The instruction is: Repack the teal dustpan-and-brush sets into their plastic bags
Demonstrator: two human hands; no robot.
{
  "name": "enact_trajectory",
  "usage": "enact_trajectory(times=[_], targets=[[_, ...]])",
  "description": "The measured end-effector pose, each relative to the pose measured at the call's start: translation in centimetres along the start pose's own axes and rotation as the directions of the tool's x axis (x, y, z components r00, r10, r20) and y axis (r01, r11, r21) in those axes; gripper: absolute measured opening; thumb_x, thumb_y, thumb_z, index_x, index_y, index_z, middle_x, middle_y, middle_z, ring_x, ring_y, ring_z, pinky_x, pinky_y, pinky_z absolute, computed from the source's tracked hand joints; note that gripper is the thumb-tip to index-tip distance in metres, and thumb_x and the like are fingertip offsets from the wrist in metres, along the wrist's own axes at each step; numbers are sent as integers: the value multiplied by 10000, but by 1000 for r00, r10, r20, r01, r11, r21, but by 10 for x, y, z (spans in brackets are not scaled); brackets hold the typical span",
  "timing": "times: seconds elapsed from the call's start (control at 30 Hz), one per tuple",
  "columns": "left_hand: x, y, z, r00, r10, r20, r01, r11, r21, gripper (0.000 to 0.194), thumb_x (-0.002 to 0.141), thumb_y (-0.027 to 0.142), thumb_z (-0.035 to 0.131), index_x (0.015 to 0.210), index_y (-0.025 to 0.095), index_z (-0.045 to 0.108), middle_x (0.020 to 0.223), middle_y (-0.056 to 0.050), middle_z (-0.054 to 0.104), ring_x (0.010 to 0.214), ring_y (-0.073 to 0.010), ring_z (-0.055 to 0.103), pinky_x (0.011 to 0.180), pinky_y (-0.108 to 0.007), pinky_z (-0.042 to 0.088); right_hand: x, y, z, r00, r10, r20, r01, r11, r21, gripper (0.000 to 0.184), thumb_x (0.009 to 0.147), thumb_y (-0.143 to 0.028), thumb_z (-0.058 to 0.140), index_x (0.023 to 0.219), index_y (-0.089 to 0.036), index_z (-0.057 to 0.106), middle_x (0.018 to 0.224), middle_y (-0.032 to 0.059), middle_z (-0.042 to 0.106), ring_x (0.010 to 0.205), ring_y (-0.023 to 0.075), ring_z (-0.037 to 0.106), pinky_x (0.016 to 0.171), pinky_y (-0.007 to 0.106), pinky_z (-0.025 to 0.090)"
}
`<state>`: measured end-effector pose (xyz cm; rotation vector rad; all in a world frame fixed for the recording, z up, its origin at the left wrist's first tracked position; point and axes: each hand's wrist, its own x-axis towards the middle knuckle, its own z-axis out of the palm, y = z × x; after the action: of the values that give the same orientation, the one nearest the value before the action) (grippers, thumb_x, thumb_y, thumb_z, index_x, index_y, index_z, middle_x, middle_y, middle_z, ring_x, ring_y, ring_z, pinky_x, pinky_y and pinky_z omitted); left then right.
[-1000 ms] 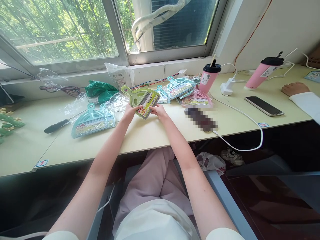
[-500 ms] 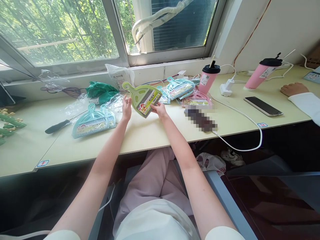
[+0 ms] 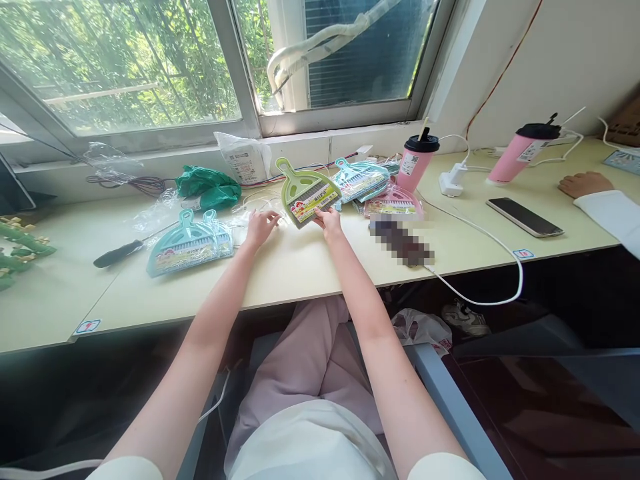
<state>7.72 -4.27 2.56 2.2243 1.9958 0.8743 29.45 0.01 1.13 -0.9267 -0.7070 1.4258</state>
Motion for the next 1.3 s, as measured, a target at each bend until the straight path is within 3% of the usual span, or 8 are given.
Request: enact_trajectory(times=[0.13,0.37,0.5,0.73,0.87,1.0,1.17,1.3], targets=[[-3,7,-2,995,90,53,-92,994,51,241,971,314,552,977,220,774,739,-26,725,825,-210,688,1173,-421,353,2,1,-3,1000,14,-23,-14,1000,-7,274,774,-81,785,880,-227,579,844,-26,751,919,148,764,971,389,639],[-9,8,-2,995,9,98,-33,969,243,344,914,304,606,1220,241,750,1142,-135,715,1214,-337,580,1129,-500,336,-3,-2,-4,999,29,-37,-29,999,13,241,802,-39,723,901,-223,602,816,-23,752,918,151,769,965,378,645],[-9,12,-9,990,-46,130,9,962,273,359,908,186,486,1073,251,798,1218,-139,674,1236,-339,553,1123,-521,310,-4,-3,-5,998,48,-26,-49,999,-2,231,810,-31,708,891,-219,601,815,-20,752,908,151,770,942,384,655],[-7,17,-16,988,-90,123,60,972,226,237,885,370,566,831,203,724,1111,-132,689,1147,-328,598,1104,-493,331,-3,-2,-5,998,60,8,-60,998,-33,242,799,-44,726,915,-220,607,850,-2,763,909,166,775,909,380,669],[-6,9,-17,985,-123,123,101,980,173,88,782,220,605,844,216,666,1094,-96,690,1116,-303,614,1080,-472,349,-2,-2,-6,998,61,21,-60,997,-43,283,781,-54,763,946,-227,610,831,-13,756,855,161,773,854,367,684],[-6,5,-18,984,-100,150,79,987,142,292,692,75,587,932,235,635,1105,-68,693,1098,-292,628,1036,-448,386,-2,-3,-5,998,62,14,-62,997,-36,260,791,-38,736,921,-221,606,812,-17,749,871,156,773,877,361,677],[-8,9,-20,997,-65,37,56,977,208,415,729,-49,442,953,233,650,1102,-103,674,1068,-294,654,998,-436,441,-4,-3,-4,998,64,17,-64,998,-27,225,814,-27,701,901,-214,610,810,-14,748,865,141,767,934,366,658],[-8,9,-21,986,-86,-144,107,983,147,518,780,-81,329,1013,237,664,1153,-111,660,1060,-278,662,944,-403,490,-5,-3,-4,998,56,31,-55,998,-37,264,773,-51,762,909,-219,611,857,3,761,934,174,771,973,415,643]])
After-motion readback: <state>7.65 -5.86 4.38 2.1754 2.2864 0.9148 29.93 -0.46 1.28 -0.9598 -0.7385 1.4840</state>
